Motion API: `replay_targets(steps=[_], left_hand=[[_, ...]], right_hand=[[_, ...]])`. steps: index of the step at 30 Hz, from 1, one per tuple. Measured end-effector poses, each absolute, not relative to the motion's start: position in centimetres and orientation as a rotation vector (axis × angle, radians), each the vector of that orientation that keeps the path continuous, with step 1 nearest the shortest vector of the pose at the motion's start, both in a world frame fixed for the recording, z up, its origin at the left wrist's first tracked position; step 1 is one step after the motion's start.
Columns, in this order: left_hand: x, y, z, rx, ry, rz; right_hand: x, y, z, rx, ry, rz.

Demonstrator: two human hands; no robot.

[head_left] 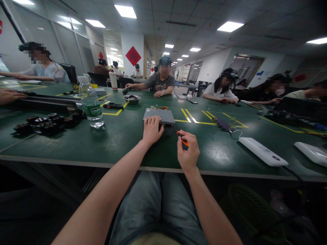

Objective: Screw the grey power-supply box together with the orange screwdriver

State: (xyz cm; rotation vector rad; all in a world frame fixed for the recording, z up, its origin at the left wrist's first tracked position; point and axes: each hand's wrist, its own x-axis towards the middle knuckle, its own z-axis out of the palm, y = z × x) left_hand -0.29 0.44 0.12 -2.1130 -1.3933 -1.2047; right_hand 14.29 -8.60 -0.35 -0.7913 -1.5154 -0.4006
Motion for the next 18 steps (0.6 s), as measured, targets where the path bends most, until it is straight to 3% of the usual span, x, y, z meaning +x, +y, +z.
replay_targets(steps=[18], left_hand=[[-0.30,0.40,0.10,-2.118,-1.388,-1.207]], right_hand=[[14.40,-9.17,-0.21,-0.935,-1.482,-0.504]])
